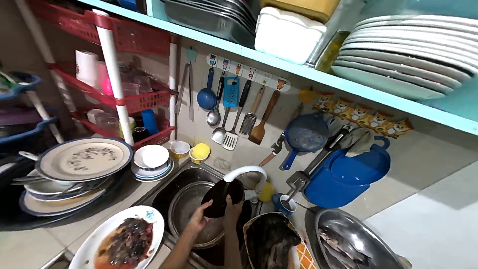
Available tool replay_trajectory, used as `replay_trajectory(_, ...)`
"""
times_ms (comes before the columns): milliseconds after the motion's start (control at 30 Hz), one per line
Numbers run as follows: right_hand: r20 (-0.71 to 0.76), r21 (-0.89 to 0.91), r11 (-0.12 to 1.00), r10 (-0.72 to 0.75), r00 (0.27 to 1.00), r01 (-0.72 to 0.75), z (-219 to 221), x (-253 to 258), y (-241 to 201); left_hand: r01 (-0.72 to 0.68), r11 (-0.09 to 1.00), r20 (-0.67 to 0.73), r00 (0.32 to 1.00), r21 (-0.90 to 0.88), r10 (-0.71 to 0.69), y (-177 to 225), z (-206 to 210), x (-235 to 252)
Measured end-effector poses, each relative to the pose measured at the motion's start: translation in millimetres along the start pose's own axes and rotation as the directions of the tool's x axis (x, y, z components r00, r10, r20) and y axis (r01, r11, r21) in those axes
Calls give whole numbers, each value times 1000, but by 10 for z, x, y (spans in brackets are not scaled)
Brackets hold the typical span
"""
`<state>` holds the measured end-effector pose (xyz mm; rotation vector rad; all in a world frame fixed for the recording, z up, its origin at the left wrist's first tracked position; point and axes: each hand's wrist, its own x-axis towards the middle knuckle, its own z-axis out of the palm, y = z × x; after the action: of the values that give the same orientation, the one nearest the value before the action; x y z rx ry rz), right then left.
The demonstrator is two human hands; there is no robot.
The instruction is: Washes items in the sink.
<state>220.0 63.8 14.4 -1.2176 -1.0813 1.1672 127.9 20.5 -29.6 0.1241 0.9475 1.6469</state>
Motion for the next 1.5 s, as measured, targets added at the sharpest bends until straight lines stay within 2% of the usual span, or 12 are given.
replay_trajectory(133,74,34,990,130,989,-133,-206,42,29,35,794,98,988,607,-119,553,97,103)
replay_trajectory(267,179,87,973,197,964,-215,-242,-92,119,-125,325,158,985,937,-75,815,336,512)
replay_trajectory(400,222,184,951,205,953,-247,-210,-112,239,-216,-305,200,976,927,-85,856,791,553)
replay_trajectory(500,221,268,924,216,951,-272,-210,-97,271,-425,-482,428,897,766,-110,652,885,524)
replay_trajectory(700,170,487,837,187,967,-248,-95,-130,419,-728,-410,610,685,549,-399,311,699,268)
replay_trajectory(867,203,466,786,352,914,-406,74,24,454,-375,-554,424,905,743,-44,588,464,-162)
replay_trajectory(933,276,502,747,339,899,-436,99,101,460,-117,-359,175,976,926,133,834,435,-262)
replay_trajectory(1067,370,454,727,373,851,-516,143,86,233,-37,479,7,998,877,64,1143,324,-306)
replay_trajectory(1133,389,358,771,390,835,-527,113,61,96,1,593,12,1000,805,-19,1288,419,-313)
replay_trajectory(1367,539,-112,957,284,793,-267,24,209,19,8,402,-53,994,916,100,1475,695,-452)
replay_trajectory(1433,463,-492,868,322,826,-62,71,289,-46,-33,306,-22,984,951,176,1403,643,-432)
replay_trajectory(1500,491,-797,553,356,795,244,-1,265,-246,-88,89,63,966,992,252,1290,559,-389)
